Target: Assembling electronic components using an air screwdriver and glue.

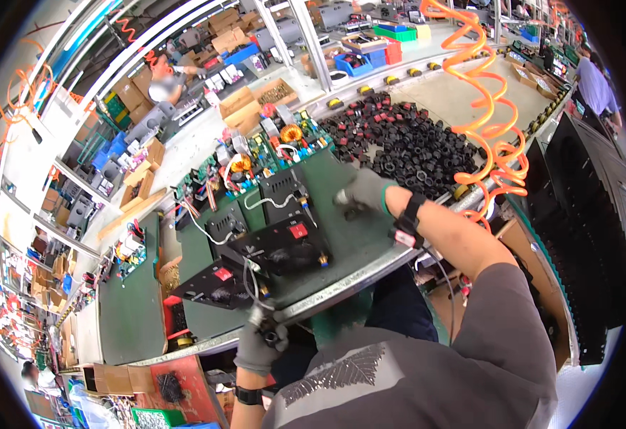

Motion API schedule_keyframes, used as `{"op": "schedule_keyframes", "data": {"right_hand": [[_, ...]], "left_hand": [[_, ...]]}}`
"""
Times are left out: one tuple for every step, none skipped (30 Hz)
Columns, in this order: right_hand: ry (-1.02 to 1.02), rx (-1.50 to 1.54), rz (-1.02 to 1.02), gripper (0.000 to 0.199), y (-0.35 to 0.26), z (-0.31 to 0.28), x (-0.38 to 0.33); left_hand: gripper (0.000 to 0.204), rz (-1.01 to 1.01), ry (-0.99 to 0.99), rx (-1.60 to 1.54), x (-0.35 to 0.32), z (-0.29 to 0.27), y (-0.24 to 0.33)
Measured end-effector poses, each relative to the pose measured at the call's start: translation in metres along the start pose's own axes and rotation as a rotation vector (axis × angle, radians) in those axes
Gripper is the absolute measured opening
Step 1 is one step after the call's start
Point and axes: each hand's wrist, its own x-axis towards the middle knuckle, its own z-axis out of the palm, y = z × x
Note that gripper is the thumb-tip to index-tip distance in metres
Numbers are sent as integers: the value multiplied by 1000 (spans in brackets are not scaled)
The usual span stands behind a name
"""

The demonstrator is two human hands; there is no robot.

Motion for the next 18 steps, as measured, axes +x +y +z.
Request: {"op": "schedule_keyframes", "data": {"right_hand": [[-3, 98, 0, 24, -16, -1, -5], [0, 196, -1, 26, -38, -2, -14], [4, 189, 11, 26, -52, -3, -20], [-30, 225, 17, 28, -65, -4, -23], [-64, 261, 19, 31, -75, -5, -27], [-62, 254, 21, 31, -83, -8, -33], [-94, 216, 8, 32, -91, -9, -37], [-124, 180, -5, 34, -99, -10, -41], [-127, 174, -7, 34, -109, -11, -46], [-136, 143, -12, 35, -119, -10, -52], [-148, 112, -18, 36, -128, -8, -57], [-162, 106, -24, 36, -133, -7, -57], [-201, 147, -81, 36, -138, -6, -56], [-256, 189, -139, 36, -145, -1, -56], [-266, 110, -217, 34, -157, -2, -63], [-268, 31, -302, 31, -169, 1, -66], [-299, -26, -349, 31, -182, 3, -67], [-328, -80, -400, 31, -196, 7, -67]], "left_hand": [[42, -14, -1, -80, -5, -4, 5], [44, -27, -5, -158, -10, -8, 10], [44, -36, -24, -225, -13, -17, 12], [45, -41, -43, -290, -16, -27, 12], [41, -31, -96, -335, -17, -35, 14], [41, -33, -100, -342, -19, -40, 14], [40, -16, -124, -409, -21, -45, 15], [40, 0, -147, -474, -22, -47, 16], [34, 32, -47, -429, -26, -47, 18], [34, 39, -43, -435, -27, -53, 17], [31, 76, 2, -455, -26, -62, 14], [28, 115, 50, -477, -28, -70, 13], [24, 127, 53, -478, -33, -69, 16], [24, 148, 77, -498, -36, -67, 17], [23, 259, 151, -371, -39, -62, 18], [23, 361, 234, -241, -41, -57, 20], [22, 463, 277, -109, -44, -39, 29], [22, 560, 320, 29, -45, -20, 39]]}}
